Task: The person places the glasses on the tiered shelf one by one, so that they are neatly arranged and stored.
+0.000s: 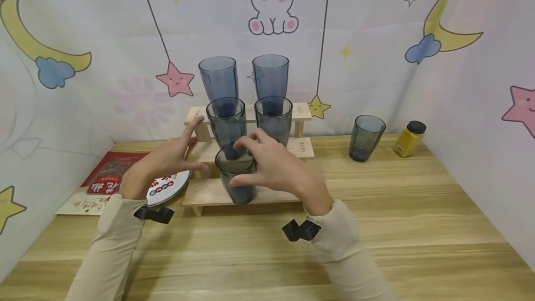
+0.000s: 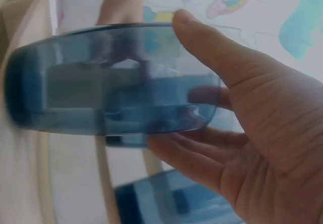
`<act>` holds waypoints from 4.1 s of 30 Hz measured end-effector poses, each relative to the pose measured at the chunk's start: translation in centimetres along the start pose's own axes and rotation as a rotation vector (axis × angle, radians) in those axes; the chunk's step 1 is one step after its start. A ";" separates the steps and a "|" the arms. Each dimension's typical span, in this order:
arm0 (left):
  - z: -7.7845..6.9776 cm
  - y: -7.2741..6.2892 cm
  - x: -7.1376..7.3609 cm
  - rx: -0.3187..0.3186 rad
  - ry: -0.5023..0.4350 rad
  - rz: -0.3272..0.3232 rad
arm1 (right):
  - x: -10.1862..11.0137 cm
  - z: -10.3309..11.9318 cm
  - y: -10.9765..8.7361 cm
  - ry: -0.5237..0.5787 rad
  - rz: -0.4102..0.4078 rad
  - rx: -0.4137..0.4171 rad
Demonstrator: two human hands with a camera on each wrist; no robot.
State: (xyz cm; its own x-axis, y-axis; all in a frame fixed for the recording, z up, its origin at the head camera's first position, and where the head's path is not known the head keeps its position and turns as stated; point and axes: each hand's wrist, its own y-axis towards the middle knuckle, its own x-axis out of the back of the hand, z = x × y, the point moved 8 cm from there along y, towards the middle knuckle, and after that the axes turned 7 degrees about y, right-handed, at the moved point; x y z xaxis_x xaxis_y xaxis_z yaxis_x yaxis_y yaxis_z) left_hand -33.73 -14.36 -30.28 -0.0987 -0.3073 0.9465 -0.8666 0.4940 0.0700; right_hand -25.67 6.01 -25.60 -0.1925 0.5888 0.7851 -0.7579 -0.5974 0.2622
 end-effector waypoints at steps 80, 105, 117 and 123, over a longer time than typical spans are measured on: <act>0.1 0.0 0.3 -0.010 -0.014 -0.009 | 13.1 -15.9 -9.7 0.016 -0.308 -0.352; 0.0 0.0 0.0 -0.004 -0.010 -0.001 | 11.7 -23.7 -12.4 -0.006 -0.560 -0.571; 0.0 0.1 0.0 -0.004 -0.006 -0.002 | 12.1 -23.3 -12.7 -0.029 -0.495 -0.580; -0.1 0.1 0.1 -0.006 -0.002 -0.007 | 12.0 -22.8 -12.2 -0.033 -0.450 -0.587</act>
State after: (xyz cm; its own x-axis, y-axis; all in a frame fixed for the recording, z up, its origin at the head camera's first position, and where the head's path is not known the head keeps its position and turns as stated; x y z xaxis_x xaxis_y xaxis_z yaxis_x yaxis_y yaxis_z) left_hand -33.74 -14.27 -30.16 -0.0940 -0.3125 0.9453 -0.8645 0.4965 0.0782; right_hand -32.92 32.77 -32.16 0.2271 0.6860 0.6913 -0.9696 0.0926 0.2267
